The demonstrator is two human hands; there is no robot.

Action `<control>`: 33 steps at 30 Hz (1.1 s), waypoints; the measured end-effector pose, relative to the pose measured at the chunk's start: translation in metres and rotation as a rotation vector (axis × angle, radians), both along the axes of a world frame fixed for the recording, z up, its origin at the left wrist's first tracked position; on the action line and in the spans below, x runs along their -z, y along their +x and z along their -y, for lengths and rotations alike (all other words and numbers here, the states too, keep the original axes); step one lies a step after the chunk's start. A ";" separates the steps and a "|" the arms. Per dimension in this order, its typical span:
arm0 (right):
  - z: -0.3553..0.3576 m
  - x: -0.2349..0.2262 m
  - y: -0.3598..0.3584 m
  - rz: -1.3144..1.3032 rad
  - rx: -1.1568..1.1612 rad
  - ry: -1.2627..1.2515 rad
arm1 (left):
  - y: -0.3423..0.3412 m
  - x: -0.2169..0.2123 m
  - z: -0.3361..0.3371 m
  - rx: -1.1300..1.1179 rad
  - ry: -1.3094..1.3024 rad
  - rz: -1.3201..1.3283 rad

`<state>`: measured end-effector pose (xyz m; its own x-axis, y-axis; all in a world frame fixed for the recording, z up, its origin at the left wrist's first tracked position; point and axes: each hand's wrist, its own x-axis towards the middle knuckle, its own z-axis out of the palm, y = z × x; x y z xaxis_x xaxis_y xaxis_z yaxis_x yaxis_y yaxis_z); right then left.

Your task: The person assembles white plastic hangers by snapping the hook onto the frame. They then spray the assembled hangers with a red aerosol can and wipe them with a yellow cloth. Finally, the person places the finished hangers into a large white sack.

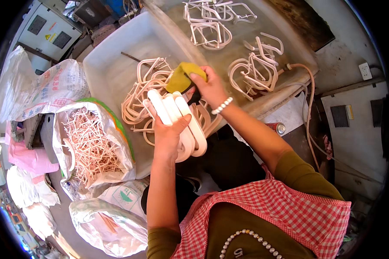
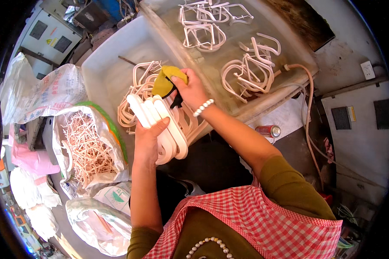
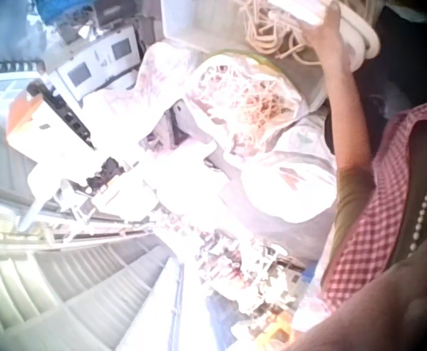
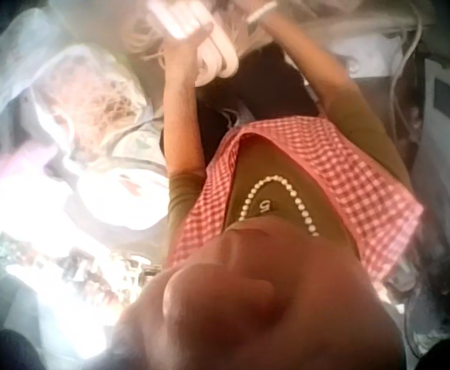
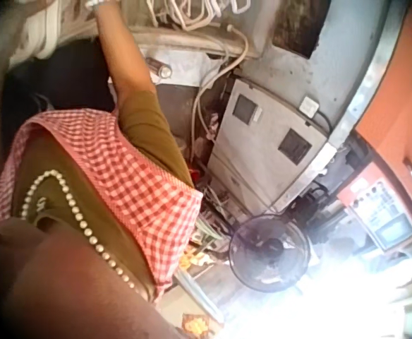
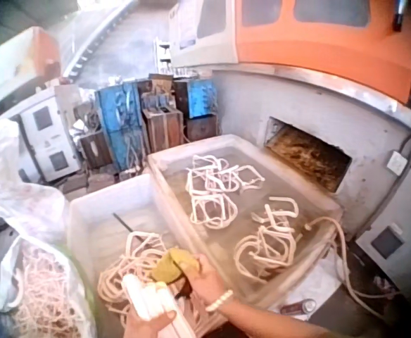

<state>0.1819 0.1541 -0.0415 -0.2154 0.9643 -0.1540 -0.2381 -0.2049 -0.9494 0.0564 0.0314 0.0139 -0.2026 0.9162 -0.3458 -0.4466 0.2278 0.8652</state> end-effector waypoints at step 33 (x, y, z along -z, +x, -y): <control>-0.006 -0.069 -0.025 0.029 -0.304 0.271 | -0.011 -0.012 0.014 0.104 -0.141 -0.703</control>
<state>0.1564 0.1598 0.0278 -0.4963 0.8638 0.0866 -0.1779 -0.0036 -0.9840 0.0455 0.0175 0.0262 -0.3348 0.8990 -0.2823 0.2345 0.3696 0.8991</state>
